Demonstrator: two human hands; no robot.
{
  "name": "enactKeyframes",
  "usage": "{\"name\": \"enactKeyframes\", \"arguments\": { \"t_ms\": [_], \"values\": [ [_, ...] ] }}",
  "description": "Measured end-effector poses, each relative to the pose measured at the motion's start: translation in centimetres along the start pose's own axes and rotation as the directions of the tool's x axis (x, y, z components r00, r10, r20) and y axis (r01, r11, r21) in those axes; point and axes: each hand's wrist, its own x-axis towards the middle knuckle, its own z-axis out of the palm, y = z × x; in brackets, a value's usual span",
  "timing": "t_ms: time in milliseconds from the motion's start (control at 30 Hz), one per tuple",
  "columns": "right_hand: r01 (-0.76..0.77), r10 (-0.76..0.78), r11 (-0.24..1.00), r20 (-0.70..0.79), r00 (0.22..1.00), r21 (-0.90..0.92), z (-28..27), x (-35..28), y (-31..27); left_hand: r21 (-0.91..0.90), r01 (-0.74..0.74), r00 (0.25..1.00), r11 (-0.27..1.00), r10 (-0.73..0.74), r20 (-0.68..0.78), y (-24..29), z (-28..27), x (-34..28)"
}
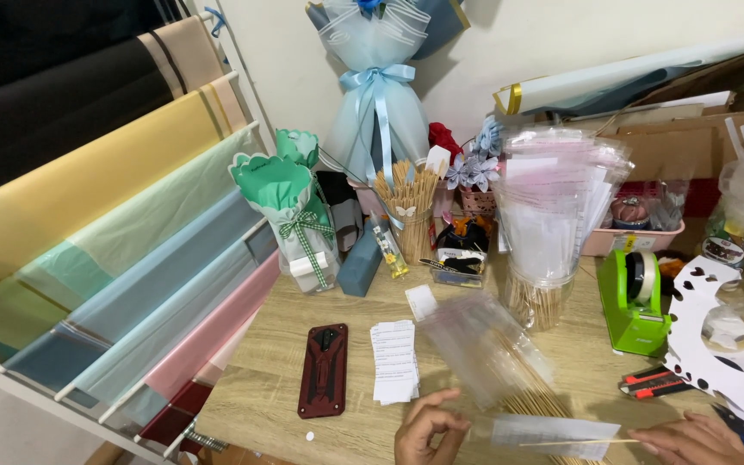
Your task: The person repeatedly picks up a wooden skewer and a small white paper label, places them into a clear plastic bag, and sets the bag aside. The process is repeated multiple times on a cluttered workbench.
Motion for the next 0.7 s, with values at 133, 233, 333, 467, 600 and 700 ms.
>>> {"name": "enactKeyframes", "arguments": {
  "t_ms": [133,233,333,467,600,700],
  "values": [
    [-0.029,0.065,0.981,0.184,0.981,-0.191,1.1,-0.6,1.5,-0.026,-0.081,0.995,0.996,0.082,0.065,-0.8,-0.6,0.2],
    [-0.034,0.034,0.991,0.002,0.999,-0.128,0.3,0.1,-0.8,-0.036,-0.004,0.939,0.999,0.016,0.343,-0.5,-1.9,0.5],
    [0.025,-0.039,0.994,-0.138,0.990,-0.103,-0.3,0.9,-2.3,0.041,0.265,0.822,0.963,-0.248,0.513,0.7,-2.4,1.0],
    [0.022,-0.025,0.997,-0.035,0.999,-0.074,-1.4,1.2,-3.5,0.107,0.193,0.846,0.975,-0.221,0.485,-0.5,-2.1,0.6],
    [-0.057,0.055,0.997,-0.058,0.997,-0.046,-1.9,1.5,-5.1,0.159,0.020,0.901,0.987,-0.087,0.426,-1.9,-1.8,0.3],
    [-0.042,0.041,0.999,-0.075,0.996,-0.016,-2.3,2.1,-5.9,0.145,0.001,0.926,0.989,-0.056,0.374,-2.4,-1.5,0.1]
  ]
}}
